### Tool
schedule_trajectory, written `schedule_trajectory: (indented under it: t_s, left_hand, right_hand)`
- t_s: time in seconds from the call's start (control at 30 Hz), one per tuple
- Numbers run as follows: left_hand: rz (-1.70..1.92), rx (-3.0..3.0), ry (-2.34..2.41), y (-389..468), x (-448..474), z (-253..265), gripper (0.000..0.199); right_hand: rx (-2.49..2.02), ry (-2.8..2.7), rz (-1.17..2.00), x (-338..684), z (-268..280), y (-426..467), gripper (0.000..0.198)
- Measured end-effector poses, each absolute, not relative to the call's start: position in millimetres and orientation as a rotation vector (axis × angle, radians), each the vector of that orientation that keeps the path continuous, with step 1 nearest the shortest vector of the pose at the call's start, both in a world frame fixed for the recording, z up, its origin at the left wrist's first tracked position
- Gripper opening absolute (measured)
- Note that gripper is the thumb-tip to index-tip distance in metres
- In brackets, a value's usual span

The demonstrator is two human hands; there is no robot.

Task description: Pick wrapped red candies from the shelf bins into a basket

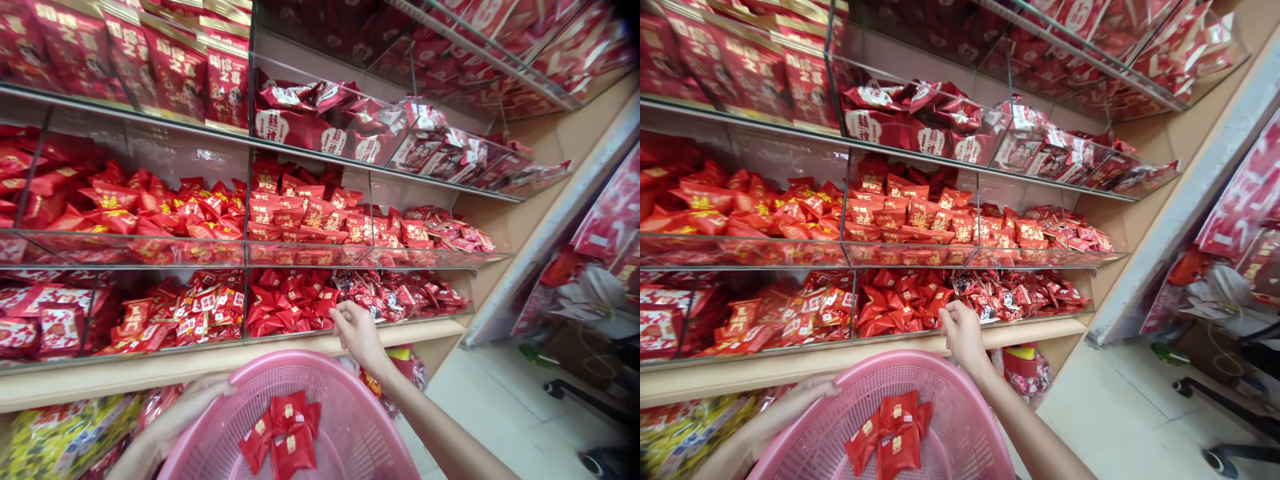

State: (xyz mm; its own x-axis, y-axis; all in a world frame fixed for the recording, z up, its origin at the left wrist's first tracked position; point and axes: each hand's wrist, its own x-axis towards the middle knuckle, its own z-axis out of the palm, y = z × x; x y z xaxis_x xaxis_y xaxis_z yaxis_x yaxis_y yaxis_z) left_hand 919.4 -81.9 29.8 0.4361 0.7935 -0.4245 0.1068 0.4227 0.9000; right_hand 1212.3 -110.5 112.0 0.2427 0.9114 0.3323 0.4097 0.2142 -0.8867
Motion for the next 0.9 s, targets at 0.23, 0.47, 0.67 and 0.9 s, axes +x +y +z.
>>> schedule_trajectory:
  t_s: [0.23,0.47,0.67,0.9]
  left_hand:
    - [0.282,2.018,1.719,-98,909,77,0.051]
    - [0.699,1.807,0.81,-113,976,108,0.029]
    - [0.516,1.588,0.757,-111,998,95,0.038]
    - [0.666,1.479,0.871,-116,1003,86,0.04]
  right_hand:
    - [-1.339,-1.683,0.895,1205,98,-168,0.026]
    - [-1.392,-1.927,1.054,1194,97,-196,0.025]
    - [-1.374,-1.881,1.121,1194,90,-201,0.024]
    - [-1.297,-1.553,1.316,1198,73,-197,0.033]
